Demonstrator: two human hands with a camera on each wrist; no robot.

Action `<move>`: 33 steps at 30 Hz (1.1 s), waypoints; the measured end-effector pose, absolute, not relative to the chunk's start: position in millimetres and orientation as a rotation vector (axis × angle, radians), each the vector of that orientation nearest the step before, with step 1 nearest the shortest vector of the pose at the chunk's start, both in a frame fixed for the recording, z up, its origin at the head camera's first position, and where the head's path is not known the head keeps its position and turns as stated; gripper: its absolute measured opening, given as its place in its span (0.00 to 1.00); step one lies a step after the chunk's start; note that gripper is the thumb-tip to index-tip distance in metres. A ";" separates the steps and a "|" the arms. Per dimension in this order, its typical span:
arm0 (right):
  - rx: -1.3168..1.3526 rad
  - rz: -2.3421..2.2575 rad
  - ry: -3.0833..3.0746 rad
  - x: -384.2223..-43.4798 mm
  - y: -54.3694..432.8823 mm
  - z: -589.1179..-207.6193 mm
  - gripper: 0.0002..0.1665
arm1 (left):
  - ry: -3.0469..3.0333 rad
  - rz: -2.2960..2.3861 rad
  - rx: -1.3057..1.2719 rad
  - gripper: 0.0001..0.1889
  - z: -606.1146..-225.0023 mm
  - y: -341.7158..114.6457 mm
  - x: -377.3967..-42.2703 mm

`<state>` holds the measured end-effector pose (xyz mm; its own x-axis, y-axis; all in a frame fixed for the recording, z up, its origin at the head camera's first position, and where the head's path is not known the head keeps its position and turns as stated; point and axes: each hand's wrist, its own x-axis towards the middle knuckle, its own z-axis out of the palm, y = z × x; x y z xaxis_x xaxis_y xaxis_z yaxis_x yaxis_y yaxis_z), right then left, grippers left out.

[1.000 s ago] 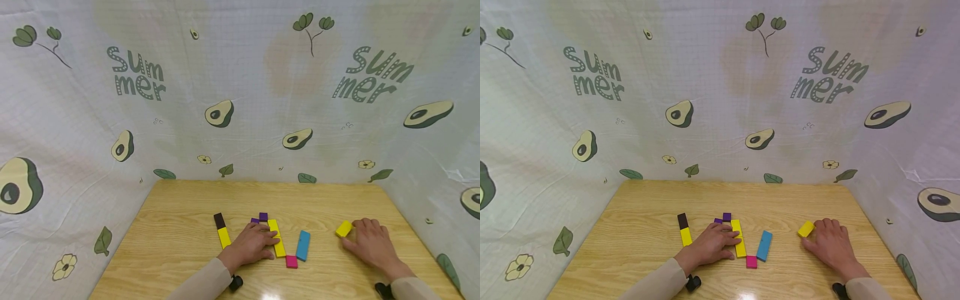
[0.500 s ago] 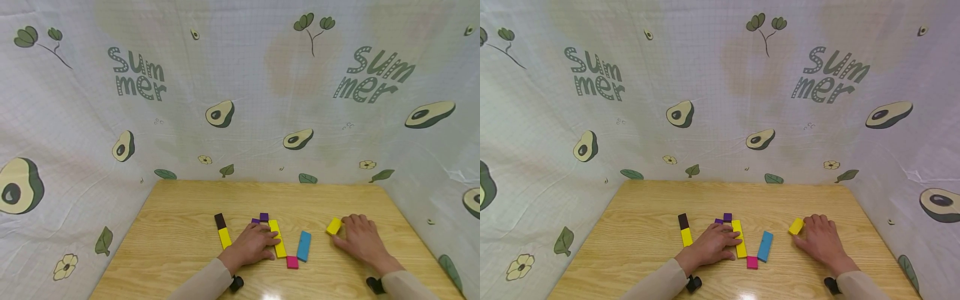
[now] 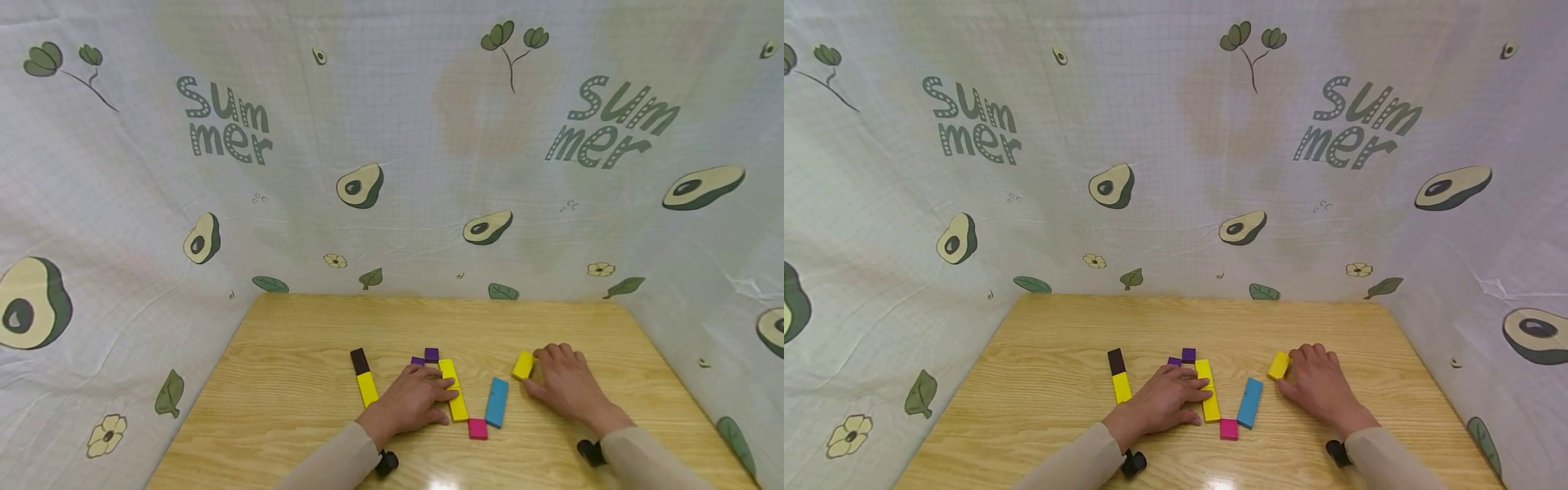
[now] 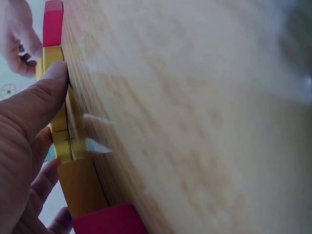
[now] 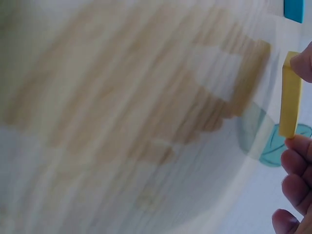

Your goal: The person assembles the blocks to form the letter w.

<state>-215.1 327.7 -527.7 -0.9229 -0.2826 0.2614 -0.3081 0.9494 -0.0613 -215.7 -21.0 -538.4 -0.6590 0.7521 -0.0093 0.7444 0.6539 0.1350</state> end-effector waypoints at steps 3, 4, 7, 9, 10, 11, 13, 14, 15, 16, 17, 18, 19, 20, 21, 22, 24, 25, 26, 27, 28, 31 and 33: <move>0.476 0.145 -2.840 -220.4 322.1 -528.7 0.35 | 2.796 0.181 1.266 0.28 -537.9 -21.2 -215.7; 0.487 0.142 -2.838 -222.1 320.3 -529.4 0.35 | 2.797 0.178 1.269 0.28 -537.8 -21.3 -215.7; 0.510 0.135 -2.838 -226.7 315.3 -530.8 0.34 | 2.801 0.175 1.283 0.27 -536.5 -22.0 -214.9; 0.519 0.139 -2.843 -229.4 312.7 -531.4 0.34 | 2.803 0.178 1.293 0.27 -536.1 -22.3 -214.5; 0.523 0.141 -2.846 -230.4 311.5 -531.6 0.33 | 2.804 0.180 1.297 0.27 -535.9 -22.3 -214.3; 0.526 0.147 -2.851 -231.4 310.6 -531.9 0.33 | 2.804 0.181 1.297 0.27 -535.8 -22.3 -214.2; 0.529 0.155 -2.865 -232.5 309.0 -532.2 0.32 | 2.804 0.183 1.296 0.27 -535.3 -22.1 -213.9; 0.530 0.161 -2.872 -232.8 308.2 -532.0 0.31 | 2.805 0.183 1.293 0.27 -535.4 -22.0 -213.9; 0.530 0.167 -2.879 -233.1 307.8 -532.1 0.31 | 2.807 0.183 1.292 0.27 -535.0 -22.1 -213.9; 0.526 0.171 -2.887 -233.3 307.5 -532.1 0.31 | 2.807 0.180 1.287 0.27 -535.0 -22.0 -213.9; 0.520 0.180 -2.893 -233.5 307.2 -532.0 0.30 | 2.807 0.180 1.284 0.27 -534.7 -22.2 -213.8; 0.512 0.191 -2.897 -233.6 307.0 -531.7 0.30 | 2.807 0.180 1.283 0.27 -534.6 -22.3 -213.9; 0.504 0.200 -2.901 -233.6 307.3 -531.8 0.30 | 2.807 0.177 1.282 0.27 -534.4 -22.3 -213.9; 0.495 0.212 -2.902 -233.5 307.5 -531.7 0.29 | 2.806 0.176 1.281 0.27 -534.0 -22.2 -213.7; 0.490 0.219 -2.900 -233.6 307.9 -531.9 0.29 | 2.806 0.176 1.280 0.27 -533.9 -22.2 -213.7; 0.488 0.226 -2.898 -233.6 308.1 -531.9 0.28 | 2.804 0.175 1.278 0.27 -533.9 -22.1 -213.7; 0.495 0.224 -2.891 -234.0 308.8 -532.7 0.27 | 2.803 0.176 1.277 0.27 -533.8 -21.9 -213.5; 0.502 0.219 -2.888 -234.1 309.1 -533.1 0.26 | 2.804 0.175 1.278 0.27 -533.7 -21.9 -213.3; 0.509 0.218 -2.884 -234.1 309.2 -533.4 0.26 | 2.804 0.175 1.278 0.27 -533.9 -21.7 -213.3; 0.516 0.219 -2.881 -234.2 309.4 -533.8 0.26 | 2.804 0.175 1.279 0.27 -534.1 -21.7 -213.2; 0.524 0.221 -2.881 -234.1 309.3 -534.0 0.26 | 2.804 0.177 1.279 0.27 -534.3 -21.6 -213.0; 0.538 0.240 -2.889 -233.5 308.8 -533.8 0.26 | 2.802 0.181 1.275 0.27 -534.8 -21.6 -212.7; 0.544 0.251 -2.897 -232.9 308.1 -533.3 0.26 | 2.799 0.186 1.268 0.27 -534.8 -21.6 -212.7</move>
